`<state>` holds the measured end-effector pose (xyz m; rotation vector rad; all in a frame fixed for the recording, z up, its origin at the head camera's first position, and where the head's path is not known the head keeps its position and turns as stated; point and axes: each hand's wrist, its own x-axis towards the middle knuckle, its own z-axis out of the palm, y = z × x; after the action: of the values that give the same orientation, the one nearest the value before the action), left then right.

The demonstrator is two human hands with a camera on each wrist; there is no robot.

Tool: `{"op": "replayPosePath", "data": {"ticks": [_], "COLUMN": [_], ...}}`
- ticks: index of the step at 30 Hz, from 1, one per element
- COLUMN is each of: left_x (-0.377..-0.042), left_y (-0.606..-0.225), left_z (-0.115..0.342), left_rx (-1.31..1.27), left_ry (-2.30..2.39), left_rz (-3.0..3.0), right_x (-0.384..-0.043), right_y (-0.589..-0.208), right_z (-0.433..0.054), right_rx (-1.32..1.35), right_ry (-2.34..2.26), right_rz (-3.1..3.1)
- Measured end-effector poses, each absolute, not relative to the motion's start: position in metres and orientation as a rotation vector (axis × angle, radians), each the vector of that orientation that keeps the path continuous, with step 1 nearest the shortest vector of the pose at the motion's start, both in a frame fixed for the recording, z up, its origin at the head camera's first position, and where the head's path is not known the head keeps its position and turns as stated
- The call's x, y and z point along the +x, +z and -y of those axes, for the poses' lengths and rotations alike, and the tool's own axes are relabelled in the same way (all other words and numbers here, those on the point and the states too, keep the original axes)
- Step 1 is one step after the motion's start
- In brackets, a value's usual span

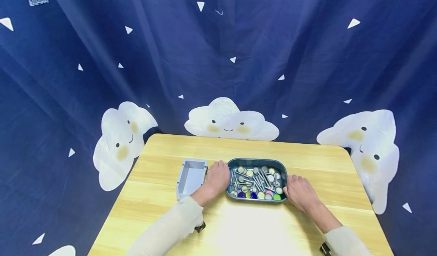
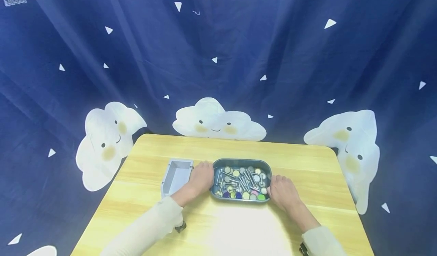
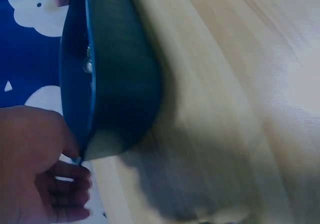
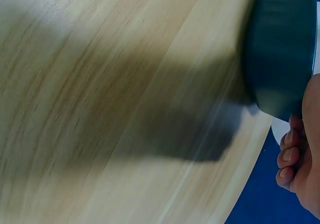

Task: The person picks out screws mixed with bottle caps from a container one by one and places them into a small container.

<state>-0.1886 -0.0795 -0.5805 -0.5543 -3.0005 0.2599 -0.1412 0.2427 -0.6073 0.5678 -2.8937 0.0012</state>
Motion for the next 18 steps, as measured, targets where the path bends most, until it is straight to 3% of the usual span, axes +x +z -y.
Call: {"op": "replayPosePath", "data": {"ticks": [5,12,18], "left_x": [-0.195,-0.208,-0.214], "left_y": [-0.578,-0.583,-0.592], "left_z": [0.068,0.053,0.044], "left_rx": [-0.684,-1.132,-1.285], "left_ry": [0.360,0.247,0.348], "left_rz": [2.801,2.787,2.809], "right_x": [-0.141,-0.141,-0.140], "right_y": [-0.609,-0.609,-0.610], "right_z": [-0.241,-0.240,-0.240], "right_rx": [0.561,0.562,0.558], "right_ry": [0.034,0.027,0.028], "right_rz": [2.909,2.892,2.890]}}
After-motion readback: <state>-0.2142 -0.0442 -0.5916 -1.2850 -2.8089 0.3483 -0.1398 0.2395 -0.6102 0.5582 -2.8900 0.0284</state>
